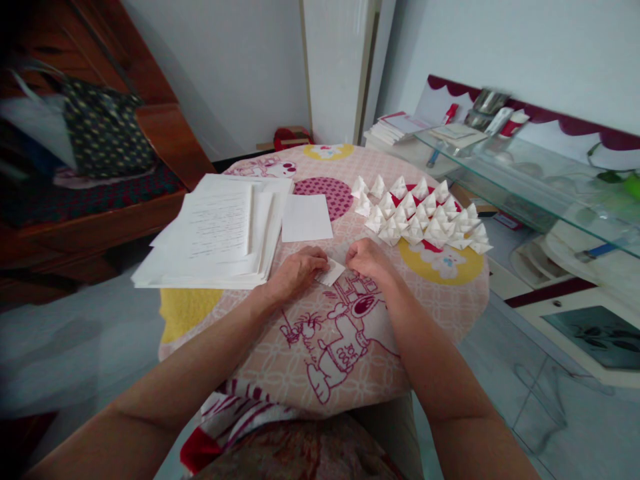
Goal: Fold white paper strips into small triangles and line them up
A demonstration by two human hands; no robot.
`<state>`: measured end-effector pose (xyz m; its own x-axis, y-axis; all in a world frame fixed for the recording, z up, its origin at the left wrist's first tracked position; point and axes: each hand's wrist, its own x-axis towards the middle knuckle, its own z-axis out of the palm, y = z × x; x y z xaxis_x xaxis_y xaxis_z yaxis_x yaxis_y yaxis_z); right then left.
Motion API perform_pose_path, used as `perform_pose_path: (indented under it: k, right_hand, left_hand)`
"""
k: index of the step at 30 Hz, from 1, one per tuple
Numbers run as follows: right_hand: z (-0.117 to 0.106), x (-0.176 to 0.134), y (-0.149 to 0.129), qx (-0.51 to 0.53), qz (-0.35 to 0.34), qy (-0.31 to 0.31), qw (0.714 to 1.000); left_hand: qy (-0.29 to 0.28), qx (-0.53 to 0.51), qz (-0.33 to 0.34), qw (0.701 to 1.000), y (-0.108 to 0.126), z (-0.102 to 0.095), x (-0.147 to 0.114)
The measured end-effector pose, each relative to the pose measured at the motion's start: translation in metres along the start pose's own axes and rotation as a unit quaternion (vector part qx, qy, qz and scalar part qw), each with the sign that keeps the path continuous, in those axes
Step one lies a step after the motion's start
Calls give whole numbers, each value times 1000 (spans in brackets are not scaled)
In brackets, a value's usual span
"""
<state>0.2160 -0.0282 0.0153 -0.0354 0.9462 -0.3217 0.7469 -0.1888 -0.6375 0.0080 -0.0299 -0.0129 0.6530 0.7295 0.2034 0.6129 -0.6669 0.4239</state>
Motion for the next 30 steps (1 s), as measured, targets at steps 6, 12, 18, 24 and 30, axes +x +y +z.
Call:
perform_pose_path:
  k: [6,12,18,24,30]
  right_hand:
    - [11,-4,-10,103,-57,11,993]
    - [18,-5,-22,37,-51,-14,998]
    - [20,-2,-19,35,-54,-11,998]
    - [22,-2,-17,35,-58,-5,998]
    - [22,-2,-17,39,-49,-5,998]
  left_hand:
    - [23,-42,-3,999,-3,0,1]
    - [37,-117,-33,992,-4,-5,2]
    - [58,-69,-118,989,9,0,9]
    - [71,-48,-138,987,17,4,14]
    - [43,-103,-122,986,6,-2,8]
